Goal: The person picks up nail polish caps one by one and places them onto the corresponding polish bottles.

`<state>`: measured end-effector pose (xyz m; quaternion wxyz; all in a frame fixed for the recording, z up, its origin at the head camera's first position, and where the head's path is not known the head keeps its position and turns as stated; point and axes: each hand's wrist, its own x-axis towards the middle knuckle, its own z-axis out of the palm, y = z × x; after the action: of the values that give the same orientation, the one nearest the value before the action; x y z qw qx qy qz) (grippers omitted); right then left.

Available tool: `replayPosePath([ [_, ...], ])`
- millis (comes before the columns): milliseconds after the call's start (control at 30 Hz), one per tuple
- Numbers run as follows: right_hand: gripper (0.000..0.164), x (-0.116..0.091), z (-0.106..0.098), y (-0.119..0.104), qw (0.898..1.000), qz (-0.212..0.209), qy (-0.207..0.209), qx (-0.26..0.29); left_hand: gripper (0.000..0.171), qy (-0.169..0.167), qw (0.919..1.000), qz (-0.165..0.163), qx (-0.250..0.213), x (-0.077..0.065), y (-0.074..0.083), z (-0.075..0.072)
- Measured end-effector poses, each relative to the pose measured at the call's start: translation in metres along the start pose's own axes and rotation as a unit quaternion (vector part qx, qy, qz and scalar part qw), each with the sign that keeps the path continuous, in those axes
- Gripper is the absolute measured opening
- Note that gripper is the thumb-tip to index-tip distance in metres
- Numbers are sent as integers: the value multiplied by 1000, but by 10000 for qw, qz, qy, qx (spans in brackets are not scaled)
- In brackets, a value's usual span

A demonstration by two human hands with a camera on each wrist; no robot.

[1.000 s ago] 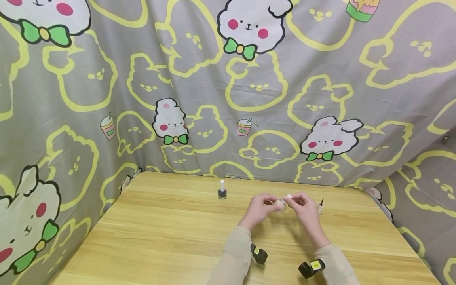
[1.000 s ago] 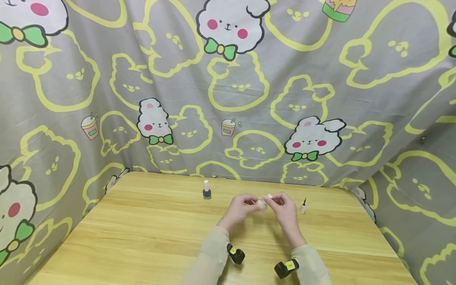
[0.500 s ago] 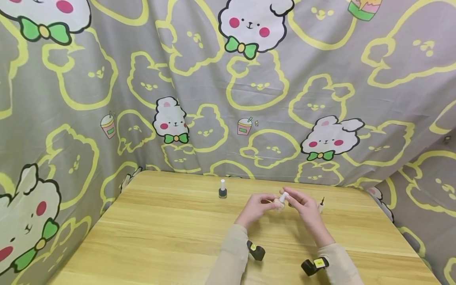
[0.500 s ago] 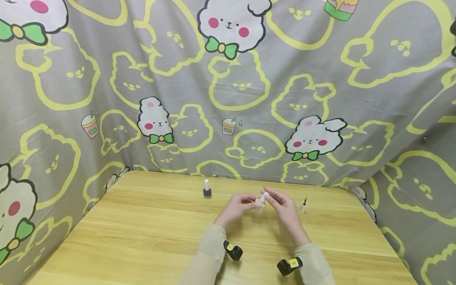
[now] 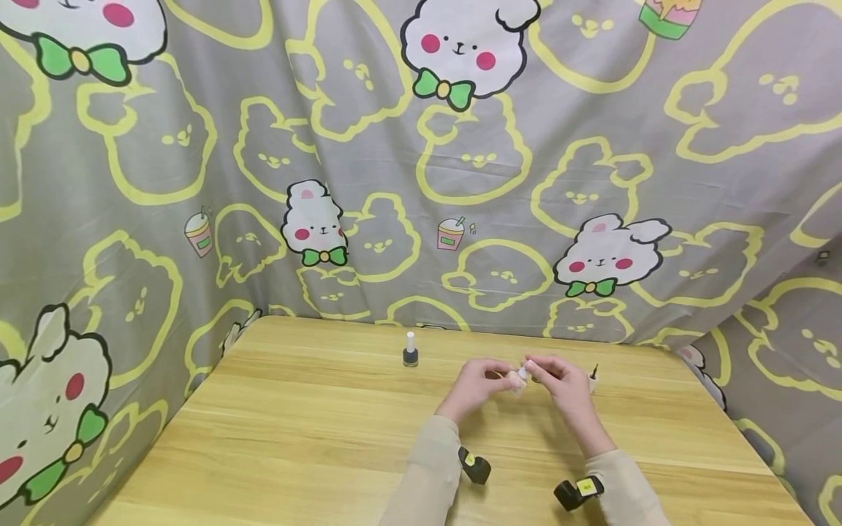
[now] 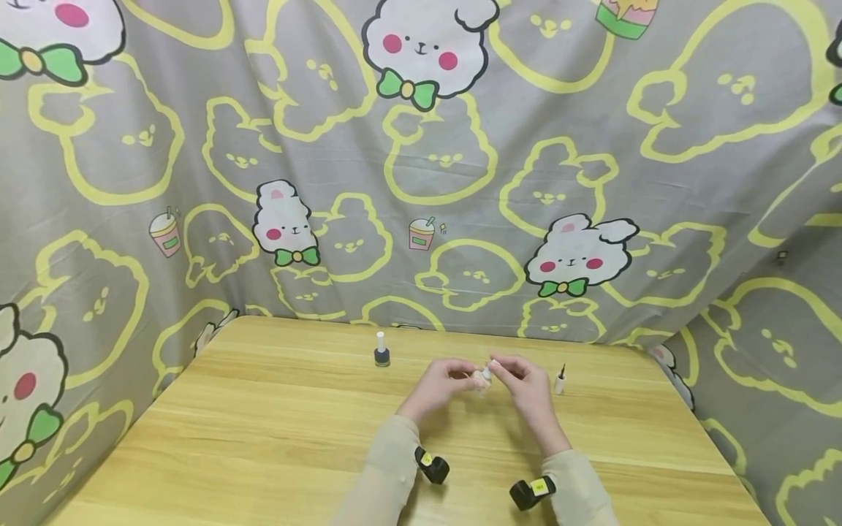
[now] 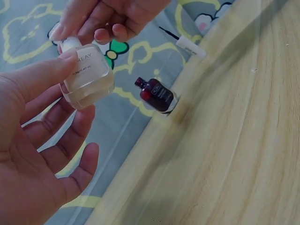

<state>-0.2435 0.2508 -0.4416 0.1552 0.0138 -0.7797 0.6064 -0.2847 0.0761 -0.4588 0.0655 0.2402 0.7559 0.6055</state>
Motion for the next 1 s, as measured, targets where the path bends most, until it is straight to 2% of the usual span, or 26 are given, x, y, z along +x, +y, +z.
replayPosePath([
  [333,25,1,2,2,9972,336,639,-179,24,132,9991,169,361,-2,6,4],
  [533,27,1,4,2,9951,439,887,-22,25,232,9990,113,361,-2,8,6],
  [767,29,0,5,-2,9965,468,674,147,28,409,9989,132,207,-2,4,3],
  [1000,43,-1,2,-2,9991,314,229,154,29,500,9983,55,-296,0,-3,-3],
])
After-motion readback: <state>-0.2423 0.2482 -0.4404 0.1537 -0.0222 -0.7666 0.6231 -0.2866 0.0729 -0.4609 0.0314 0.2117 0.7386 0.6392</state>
